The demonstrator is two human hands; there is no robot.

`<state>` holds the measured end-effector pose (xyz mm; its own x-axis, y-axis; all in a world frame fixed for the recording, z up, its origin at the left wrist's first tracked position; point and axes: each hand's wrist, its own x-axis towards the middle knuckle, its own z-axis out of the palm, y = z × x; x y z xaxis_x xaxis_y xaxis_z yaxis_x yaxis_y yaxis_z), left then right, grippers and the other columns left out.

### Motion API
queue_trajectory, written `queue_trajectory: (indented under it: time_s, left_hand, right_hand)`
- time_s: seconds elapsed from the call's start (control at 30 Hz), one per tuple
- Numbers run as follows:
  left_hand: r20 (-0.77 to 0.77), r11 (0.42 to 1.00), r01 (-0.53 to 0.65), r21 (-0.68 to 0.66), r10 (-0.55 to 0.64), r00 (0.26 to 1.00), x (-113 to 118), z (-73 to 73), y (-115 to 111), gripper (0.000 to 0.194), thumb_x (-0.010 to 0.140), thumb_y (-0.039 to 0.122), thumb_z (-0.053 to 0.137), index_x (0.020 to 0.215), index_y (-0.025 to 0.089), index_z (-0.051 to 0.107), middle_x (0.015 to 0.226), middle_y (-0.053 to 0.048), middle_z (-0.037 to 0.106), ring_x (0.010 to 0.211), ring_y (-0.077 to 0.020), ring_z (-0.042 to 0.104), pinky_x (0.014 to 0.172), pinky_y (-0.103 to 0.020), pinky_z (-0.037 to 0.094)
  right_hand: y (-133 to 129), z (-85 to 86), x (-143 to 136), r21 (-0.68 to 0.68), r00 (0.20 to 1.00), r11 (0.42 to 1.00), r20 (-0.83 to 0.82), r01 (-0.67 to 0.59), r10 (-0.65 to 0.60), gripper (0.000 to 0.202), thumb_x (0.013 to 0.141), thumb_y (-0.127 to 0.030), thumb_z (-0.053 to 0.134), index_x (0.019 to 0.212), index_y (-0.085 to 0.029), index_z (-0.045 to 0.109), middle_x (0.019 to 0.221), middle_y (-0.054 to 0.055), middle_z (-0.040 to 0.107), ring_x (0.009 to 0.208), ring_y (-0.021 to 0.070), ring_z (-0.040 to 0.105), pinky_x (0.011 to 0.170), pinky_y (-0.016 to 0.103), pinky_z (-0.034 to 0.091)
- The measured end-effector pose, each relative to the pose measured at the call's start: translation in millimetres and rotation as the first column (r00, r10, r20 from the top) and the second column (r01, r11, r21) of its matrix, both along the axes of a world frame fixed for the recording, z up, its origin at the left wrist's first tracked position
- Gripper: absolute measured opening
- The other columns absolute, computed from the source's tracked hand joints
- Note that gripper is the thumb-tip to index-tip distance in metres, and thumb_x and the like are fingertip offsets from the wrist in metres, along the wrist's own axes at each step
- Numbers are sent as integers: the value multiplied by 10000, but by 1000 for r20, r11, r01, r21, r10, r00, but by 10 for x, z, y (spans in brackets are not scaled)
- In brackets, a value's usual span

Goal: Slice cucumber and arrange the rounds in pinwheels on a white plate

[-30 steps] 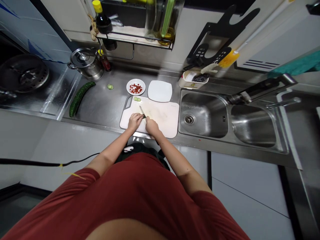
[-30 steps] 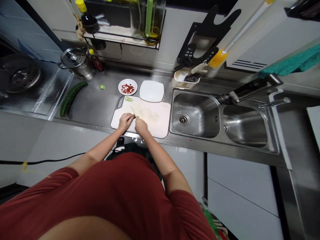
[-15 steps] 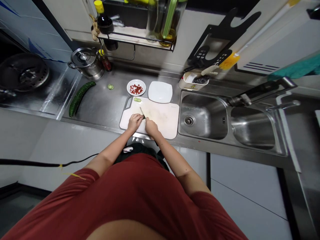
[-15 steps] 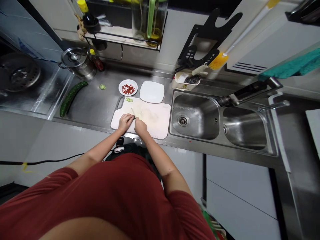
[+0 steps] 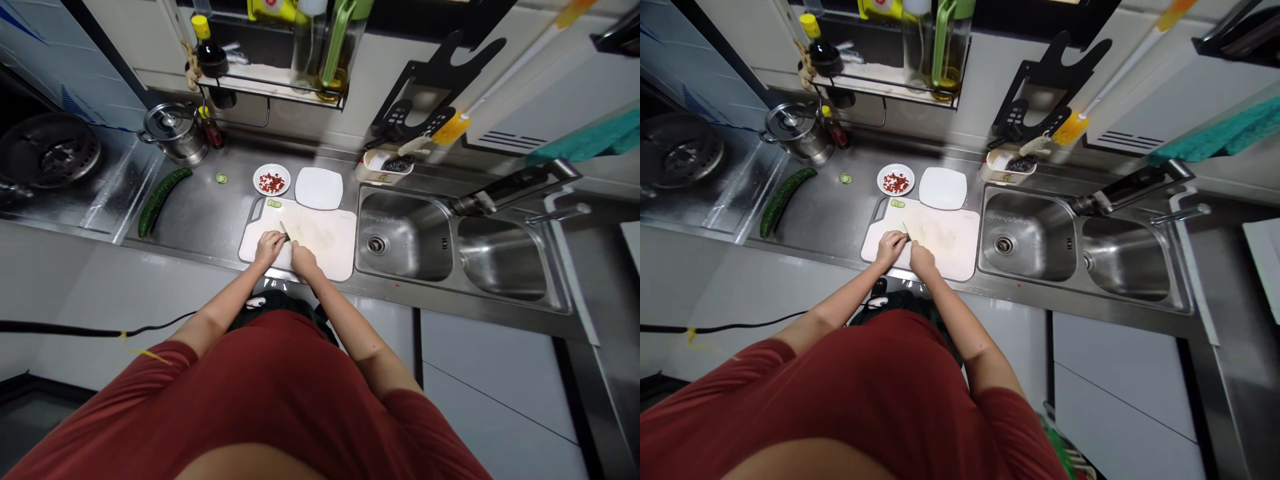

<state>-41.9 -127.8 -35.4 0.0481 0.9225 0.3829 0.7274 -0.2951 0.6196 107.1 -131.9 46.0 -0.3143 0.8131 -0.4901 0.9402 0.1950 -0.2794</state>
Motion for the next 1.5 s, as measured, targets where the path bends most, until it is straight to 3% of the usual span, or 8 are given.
queue_trajectory:
  time_s: [0.2, 0.7, 1.17, 1.5]
  left_hand:
    - [-2, 1000, 6, 16, -6, 1000, 2, 4, 0, 225, 917, 312, 485, 970, 213, 680, 940, -62, 664, 909, -179, 565, 843, -346, 461]
    - [-12, 1000, -11, 0, 11, 1000, 1, 9, -9, 224, 917, 304, 483, 971, 216, 681, 952, -63, 669, 918, -184, 574, 853, -349, 461]
    - [-23, 1000, 2, 3, -2, 1000, -1, 25, -12, 212, 914, 290, 488, 967, 212, 678, 960, -62, 663, 927, -184, 569, 857, -348, 459]
    - [-24, 1000, -4, 17, 4, 1000, 4, 8, -9, 209, 913, 283, 489, 966, 213, 678, 957, -61, 666, 914, -184, 567, 850, -343, 457]
  right_hand:
    - [-198, -30, 91, 1, 999, 1000, 33, 21, -21, 290, 877, -56, 380, 1153, -143, 410, 991, 142, 648, 935, 235, 642, 757, 308, 469]
    - [141, -32, -156, 53, 997, 997, -45, 58, -55, 295, 903, -82, 359, 1185, -151, 403, 992, 116, 658, 921, 221, 643, 743, 293, 469]
    - [-222, -75, 50, -9, 998, 999, 46, 52, -51, 299, 884, -69, 378, 1173, -144, 397, 1000, 146, 649, 938, 234, 643, 768, 310, 467]
    - [52, -83, -114, 22, 997, 997, -23, 67, -67, 307, 901, -89, 375, 1202, -152, 385, 1006, 131, 653, 927, 215, 643, 749, 289, 469]
